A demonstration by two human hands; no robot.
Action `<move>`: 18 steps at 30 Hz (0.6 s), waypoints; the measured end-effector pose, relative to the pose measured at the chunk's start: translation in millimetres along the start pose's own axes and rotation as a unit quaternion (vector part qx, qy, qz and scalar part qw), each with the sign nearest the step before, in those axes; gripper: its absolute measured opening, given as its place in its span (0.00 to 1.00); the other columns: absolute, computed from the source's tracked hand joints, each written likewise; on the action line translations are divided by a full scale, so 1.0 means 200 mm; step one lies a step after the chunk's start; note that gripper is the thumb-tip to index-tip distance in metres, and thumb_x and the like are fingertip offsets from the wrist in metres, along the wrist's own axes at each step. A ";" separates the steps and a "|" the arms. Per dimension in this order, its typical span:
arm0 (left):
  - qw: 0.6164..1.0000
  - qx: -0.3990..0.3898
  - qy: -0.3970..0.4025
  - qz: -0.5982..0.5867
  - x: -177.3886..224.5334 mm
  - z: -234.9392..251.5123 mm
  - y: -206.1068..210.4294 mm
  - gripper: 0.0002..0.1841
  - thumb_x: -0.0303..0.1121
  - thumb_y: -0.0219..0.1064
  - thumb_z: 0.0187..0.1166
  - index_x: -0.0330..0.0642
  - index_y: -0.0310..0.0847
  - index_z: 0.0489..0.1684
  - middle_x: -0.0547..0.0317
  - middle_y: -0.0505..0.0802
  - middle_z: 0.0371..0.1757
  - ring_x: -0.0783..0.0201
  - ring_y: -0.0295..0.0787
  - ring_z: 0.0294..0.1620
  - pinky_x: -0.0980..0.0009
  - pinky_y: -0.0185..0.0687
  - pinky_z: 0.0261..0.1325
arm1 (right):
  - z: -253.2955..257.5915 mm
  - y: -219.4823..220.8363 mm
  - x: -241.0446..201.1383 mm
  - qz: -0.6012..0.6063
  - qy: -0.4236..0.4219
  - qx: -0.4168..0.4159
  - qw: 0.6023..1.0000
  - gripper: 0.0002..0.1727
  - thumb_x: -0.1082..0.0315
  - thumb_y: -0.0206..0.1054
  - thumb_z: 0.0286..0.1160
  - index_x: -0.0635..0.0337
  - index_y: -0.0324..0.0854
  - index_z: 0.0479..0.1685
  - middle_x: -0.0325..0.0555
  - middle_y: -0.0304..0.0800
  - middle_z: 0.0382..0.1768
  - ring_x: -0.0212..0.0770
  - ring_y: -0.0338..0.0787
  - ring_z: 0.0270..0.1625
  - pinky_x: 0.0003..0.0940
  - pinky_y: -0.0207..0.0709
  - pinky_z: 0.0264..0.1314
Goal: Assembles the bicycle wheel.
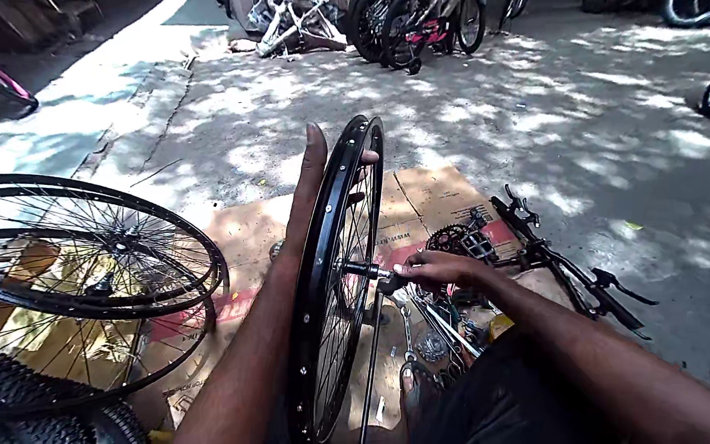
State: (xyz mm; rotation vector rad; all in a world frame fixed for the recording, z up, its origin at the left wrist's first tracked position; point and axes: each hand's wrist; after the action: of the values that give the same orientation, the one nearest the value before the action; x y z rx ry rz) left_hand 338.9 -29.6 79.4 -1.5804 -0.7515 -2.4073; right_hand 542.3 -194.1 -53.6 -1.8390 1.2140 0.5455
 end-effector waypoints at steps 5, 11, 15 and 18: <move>0.986 -0.021 -0.050 -0.158 -0.08 -0.72 -0.09 0.54 0.86 0.43 0.63 0.45 0.84 0.66 0.56 0.90 0.59 0.66 0.88 0.44 0.73 0.84 0.43 | -0.02 0.03 0.03 0.046 -0.021 0.025 0.998 0.22 0.46 0.64 0.84 0.58 0.83 0.48 0.45 0.81 0.18 0.37 0.80 0.17 0.32 0.77 0.25; 0.876 0.265 -0.288 0.282 -0.41 -1.60 -0.20 0.27 0.44 0.41 0.91 0.41 0.84 0.30 0.66 0.83 0.20 0.70 0.78 0.21 0.68 0.78 0.32 | 0.01 -0.01 0.01 0.052 -0.003 -0.034 0.998 0.24 0.45 0.62 0.85 0.60 0.82 0.40 0.43 0.78 0.18 0.35 0.77 0.18 0.31 0.75 0.27; 0.863 0.341 -0.251 0.277 -0.44 -1.71 -0.11 0.15 0.31 0.49 0.89 0.31 0.81 0.52 0.61 0.88 0.34 0.72 0.85 0.35 0.70 0.84 0.45 | 0.02 -0.02 0.06 0.203 0.076 -0.070 0.974 0.31 0.37 0.50 0.88 0.58 0.79 0.37 0.39 0.78 0.16 0.34 0.79 0.18 0.31 0.78 0.27; 0.853 0.366 -0.209 0.307 -0.51 -1.76 -0.07 0.16 0.28 0.54 0.85 0.25 0.78 0.61 0.55 0.89 0.41 0.75 0.85 0.40 0.73 0.83 0.50 | 0.04 0.03 0.08 0.222 0.065 0.101 0.968 0.29 0.41 0.56 0.86 0.59 0.82 0.58 0.45 0.85 0.28 0.37 0.83 0.23 0.34 0.81 0.29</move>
State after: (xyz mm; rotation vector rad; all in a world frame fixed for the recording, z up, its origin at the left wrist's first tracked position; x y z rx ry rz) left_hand 90.3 -204.7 -126.4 -1.6431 -0.8972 -1.1309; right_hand 545.2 -196.1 -71.3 -1.4515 1.7222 0.5246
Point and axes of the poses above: each hand's wrist, its own z-axis towards the middle knuckle, its own y-axis out of the palm, x = y × z
